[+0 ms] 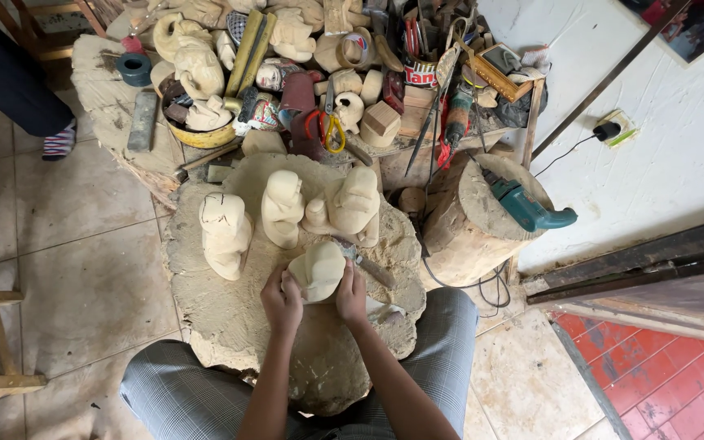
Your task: Carving and smoothing a wooden sculpture using a hand tool
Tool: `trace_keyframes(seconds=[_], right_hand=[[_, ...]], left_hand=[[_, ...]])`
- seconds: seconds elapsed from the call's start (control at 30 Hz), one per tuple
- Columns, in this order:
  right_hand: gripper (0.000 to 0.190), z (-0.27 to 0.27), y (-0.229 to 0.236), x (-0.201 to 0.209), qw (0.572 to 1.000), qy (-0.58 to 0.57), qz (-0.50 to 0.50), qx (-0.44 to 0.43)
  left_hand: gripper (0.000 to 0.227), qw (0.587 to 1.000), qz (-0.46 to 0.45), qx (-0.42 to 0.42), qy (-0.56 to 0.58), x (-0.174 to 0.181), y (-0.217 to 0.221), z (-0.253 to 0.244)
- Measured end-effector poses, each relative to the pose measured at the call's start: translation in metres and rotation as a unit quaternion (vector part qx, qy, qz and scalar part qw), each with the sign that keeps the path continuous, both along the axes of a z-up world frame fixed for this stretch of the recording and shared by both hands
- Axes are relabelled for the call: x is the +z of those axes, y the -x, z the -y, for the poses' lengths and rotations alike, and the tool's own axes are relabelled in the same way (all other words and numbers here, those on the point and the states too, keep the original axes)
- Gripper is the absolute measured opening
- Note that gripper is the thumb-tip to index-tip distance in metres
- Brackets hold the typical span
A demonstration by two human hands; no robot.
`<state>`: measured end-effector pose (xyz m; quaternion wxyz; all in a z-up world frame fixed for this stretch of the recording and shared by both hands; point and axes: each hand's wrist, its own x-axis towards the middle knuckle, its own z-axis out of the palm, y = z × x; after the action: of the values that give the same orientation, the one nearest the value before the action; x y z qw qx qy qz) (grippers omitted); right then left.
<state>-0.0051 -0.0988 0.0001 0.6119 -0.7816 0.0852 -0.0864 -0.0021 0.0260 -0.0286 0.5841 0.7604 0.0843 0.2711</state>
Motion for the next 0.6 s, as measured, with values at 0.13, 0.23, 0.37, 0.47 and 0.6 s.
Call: trace_keyframes(seconds=[0.13,0.23,0.37,0.47,0.6], right_hand=[[0.052,0.000,-0.004,-0.008,1.000,0.002,-0.002,0.002],[0.052,-0.001,-0.003,-0.005,1.000,-0.001,-0.004,0.000],[0.052,0.002,-0.007,-0.019,1.000,-0.008,0.011,0.000],[0.051,0.000,-0.005,-0.012,1.000,-0.006,0.011,-0.002],[0.053,0.000,-0.005,-0.010,1.000,0.007,-0.004,-0.005]], left_hand=[[0.031,1.000,-0.005,-0.002,0.005,-0.007,0.000,-0.001],[0.030,1.000,-0.006,-0.006,0.006,-0.001,0.001,-0.003],[0.036,0.998,0.008,-0.052,0.036,0.011,0.003,-0.006],[0.037,0.997,0.010,-0.065,0.044,0.009,0.003,-0.007],[0.035,0.996,0.017,-0.074,0.044,-0.002,0.002,-0.008]])
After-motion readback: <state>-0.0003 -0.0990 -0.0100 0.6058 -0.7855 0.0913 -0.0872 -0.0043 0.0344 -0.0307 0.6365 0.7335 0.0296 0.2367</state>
